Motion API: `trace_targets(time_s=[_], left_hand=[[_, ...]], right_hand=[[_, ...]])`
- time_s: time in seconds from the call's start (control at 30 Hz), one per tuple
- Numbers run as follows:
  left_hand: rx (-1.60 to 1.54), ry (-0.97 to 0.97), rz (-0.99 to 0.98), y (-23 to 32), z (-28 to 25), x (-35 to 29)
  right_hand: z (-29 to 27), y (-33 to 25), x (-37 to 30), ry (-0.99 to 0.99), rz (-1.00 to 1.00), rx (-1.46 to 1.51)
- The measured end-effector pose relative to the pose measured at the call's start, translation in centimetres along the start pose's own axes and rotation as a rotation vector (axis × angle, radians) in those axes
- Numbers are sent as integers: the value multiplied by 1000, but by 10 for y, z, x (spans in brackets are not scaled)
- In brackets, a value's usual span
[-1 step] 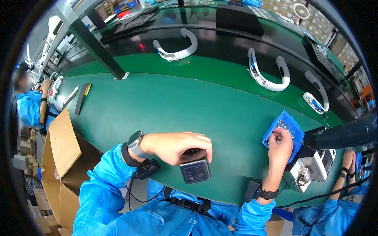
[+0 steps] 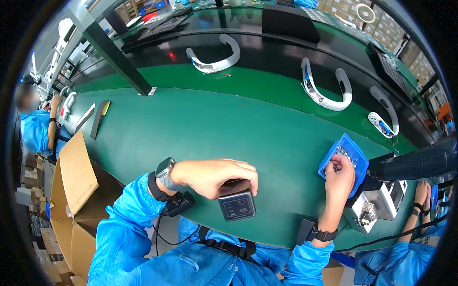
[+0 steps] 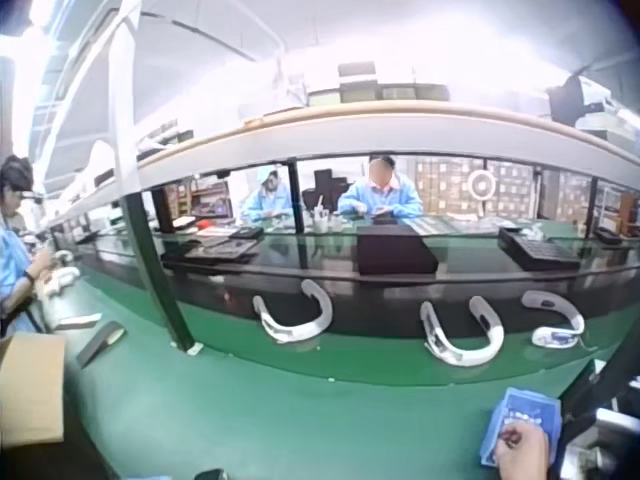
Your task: Assemble structural plastic and electronic internal components of a wearable electronic device or headset using an electric screwdriver.
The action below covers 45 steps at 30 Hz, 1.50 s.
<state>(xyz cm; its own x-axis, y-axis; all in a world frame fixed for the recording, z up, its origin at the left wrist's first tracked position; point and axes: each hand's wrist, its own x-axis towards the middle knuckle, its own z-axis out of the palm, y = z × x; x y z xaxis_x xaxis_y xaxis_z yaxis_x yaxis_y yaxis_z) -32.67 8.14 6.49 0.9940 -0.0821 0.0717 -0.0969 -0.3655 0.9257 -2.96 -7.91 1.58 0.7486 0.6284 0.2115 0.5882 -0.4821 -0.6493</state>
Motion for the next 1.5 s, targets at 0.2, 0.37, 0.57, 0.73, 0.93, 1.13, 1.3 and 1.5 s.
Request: trace_targets(time_s=[0.2,0.37,0.57,0.73,0.93,1.13,1.3,1.5], left_hand=[[-26,-69,-33,-13,3,-5],[-39,-58,32,-18,5,-9],[-51,-80,23,-20,-1,-13],[-97,-130,-47,-24,-7,-15],[-114,-151,-88,-22,-13,-21],[-123,-147,-93,-25,-16,-22],[-839,-15,-60,-43,-3,-33],[-1165,-19,116,-30,27,-26]], right_hand=[[6,-4,-5,16,-48,-25],[8,-9,-8,38,-90,-49],[11,-12,-8,37,-76,-47],[13,-21,-9,15,-6,-47],[16,-25,-10,32,-39,-60],[14,-32,-11,80,-72,-61],[10,-47,-13,145,-72,-5],[9,-42,-12,159,-61,35]])
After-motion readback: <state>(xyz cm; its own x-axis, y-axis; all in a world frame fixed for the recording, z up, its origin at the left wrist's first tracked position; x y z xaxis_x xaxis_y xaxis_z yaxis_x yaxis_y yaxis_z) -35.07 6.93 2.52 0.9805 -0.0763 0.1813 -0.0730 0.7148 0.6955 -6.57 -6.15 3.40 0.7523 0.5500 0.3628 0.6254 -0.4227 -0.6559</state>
